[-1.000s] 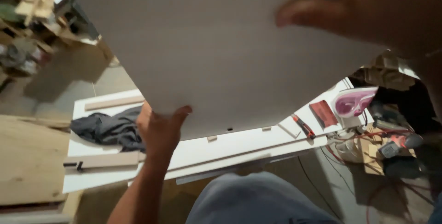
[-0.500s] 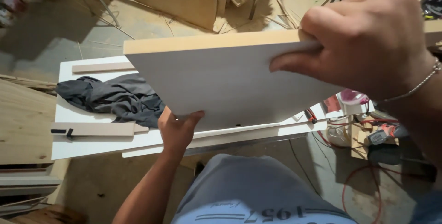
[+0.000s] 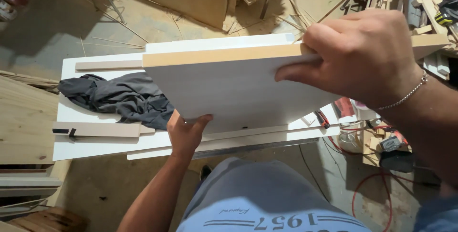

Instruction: Ironing a black t-shirt onto a white board after applying edge tape.

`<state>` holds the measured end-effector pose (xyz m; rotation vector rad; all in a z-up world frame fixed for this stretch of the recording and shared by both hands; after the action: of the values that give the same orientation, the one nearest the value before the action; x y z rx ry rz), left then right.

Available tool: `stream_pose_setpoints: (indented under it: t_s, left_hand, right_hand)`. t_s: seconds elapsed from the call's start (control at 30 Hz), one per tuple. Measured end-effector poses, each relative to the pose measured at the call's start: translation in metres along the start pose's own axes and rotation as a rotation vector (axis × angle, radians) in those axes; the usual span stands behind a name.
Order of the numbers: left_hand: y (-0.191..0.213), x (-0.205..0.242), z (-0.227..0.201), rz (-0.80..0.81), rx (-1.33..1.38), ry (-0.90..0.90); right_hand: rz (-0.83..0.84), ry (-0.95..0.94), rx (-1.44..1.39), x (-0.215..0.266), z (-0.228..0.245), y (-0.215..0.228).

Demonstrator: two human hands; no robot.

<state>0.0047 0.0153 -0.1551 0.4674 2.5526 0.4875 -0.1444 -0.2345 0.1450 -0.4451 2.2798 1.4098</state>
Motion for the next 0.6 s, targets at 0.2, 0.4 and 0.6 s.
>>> stream_pose_setpoints:
  t_s: [0.2,0.4,0.6]
  left_hand:
    - [0.001,-0.001,0.003,-0.005,-0.008,0.035]
    - [0.015,-0.027,-0.026,-0.048,0.115,0.103]
    - [0.050,-0.065,-0.096,-0.160,0.172,0.006]
  right_hand:
    - [0.001,0.008,-0.021,-0.009,0.007,0.005]
    - [0.330,-0.090,-0.217,-0.020,0.030,0.013]
    - [0.111,-0.038,-0.374,-0.055,0.098,0.026]
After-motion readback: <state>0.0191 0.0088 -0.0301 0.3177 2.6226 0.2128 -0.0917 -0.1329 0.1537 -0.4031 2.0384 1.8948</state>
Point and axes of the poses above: each hand's wrist, its own x-axis away from the middle knuckle, its own y-axis out of the back of the hand, z = x × y, the point moved 4 cm from there along -x, towards the middle knuckle, and after that the axes turned 12 degrees about -y, right-handed, at the moved point
